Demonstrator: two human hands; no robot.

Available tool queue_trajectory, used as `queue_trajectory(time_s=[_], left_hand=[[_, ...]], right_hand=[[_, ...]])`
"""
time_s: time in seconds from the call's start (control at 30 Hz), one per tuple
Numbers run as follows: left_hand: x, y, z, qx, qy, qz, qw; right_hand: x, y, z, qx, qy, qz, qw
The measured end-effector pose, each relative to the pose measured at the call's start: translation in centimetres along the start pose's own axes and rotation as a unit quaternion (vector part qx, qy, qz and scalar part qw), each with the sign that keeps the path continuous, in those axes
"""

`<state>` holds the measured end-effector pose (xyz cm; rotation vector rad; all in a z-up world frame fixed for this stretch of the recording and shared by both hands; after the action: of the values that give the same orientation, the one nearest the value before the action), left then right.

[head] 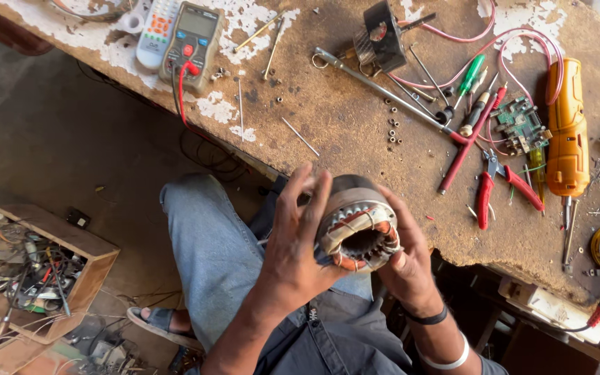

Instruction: The person assembles an electric motor by inserting the rotor into the stator, rotating the shaft to check alignment, and securing components with a small metal pin. The person handles the motor parts by hand and uses a pin to lock the shaft in place.

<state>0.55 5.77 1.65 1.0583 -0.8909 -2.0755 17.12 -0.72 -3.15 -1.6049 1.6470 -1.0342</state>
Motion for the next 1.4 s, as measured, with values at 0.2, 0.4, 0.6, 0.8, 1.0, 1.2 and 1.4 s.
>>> queue_trajectory(time_s=[0.2,0.4,0.6,0.8,1.0,1.2,1.4], left_hand=[[-0.3,-0.7,0.8,0.086,-0.028,0.093,0.992],[-0.4,-1.3,0.2,0.126,-0.017,0.1,0.987],[-0.5,-1.3,0.2,0.121,-0.022,0.107,0.987],[-0.7,-1.7,0.0,0.14,-0.031,0.121,0.982],[-0.2,-3.5,-2.5,0.129,0.033,0.12,0.984],[-1.2,-8.6,-5.7,0.212,0.056,0.176,0.96],[-1.5,-11.8,-6.4,0.071,0.114,0.017,0.991]], right_hand=[[-0.3,0.0,0.9,0.013,0.048,0.001,0.999],[-0.3,0.0,1.2,0.02,0.056,-0.007,0.998],[-0.3,-0.2,1.2,0.057,0.033,0.007,0.998],[-0.7,-0.1,1.4,0.086,0.032,0.004,0.996],[-1.2,-1.8,1.7,0.216,0.023,0.032,0.976],[-2.0,-4.1,1.1,0.253,0.016,0.016,0.967],[-2.8,-4.8,1.1,0.384,0.025,0.002,0.923]])
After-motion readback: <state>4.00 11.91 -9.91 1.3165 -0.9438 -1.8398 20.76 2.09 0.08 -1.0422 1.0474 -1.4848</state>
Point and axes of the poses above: each hand's wrist, its own x-axis away from the middle knuckle, its own z-axis out of the back of the hand, y = z × x, the point moved 4 cm from there along -x, towards the middle knuckle, and after that the axes turned 2 degrees about -z, right-handed, at the moved point
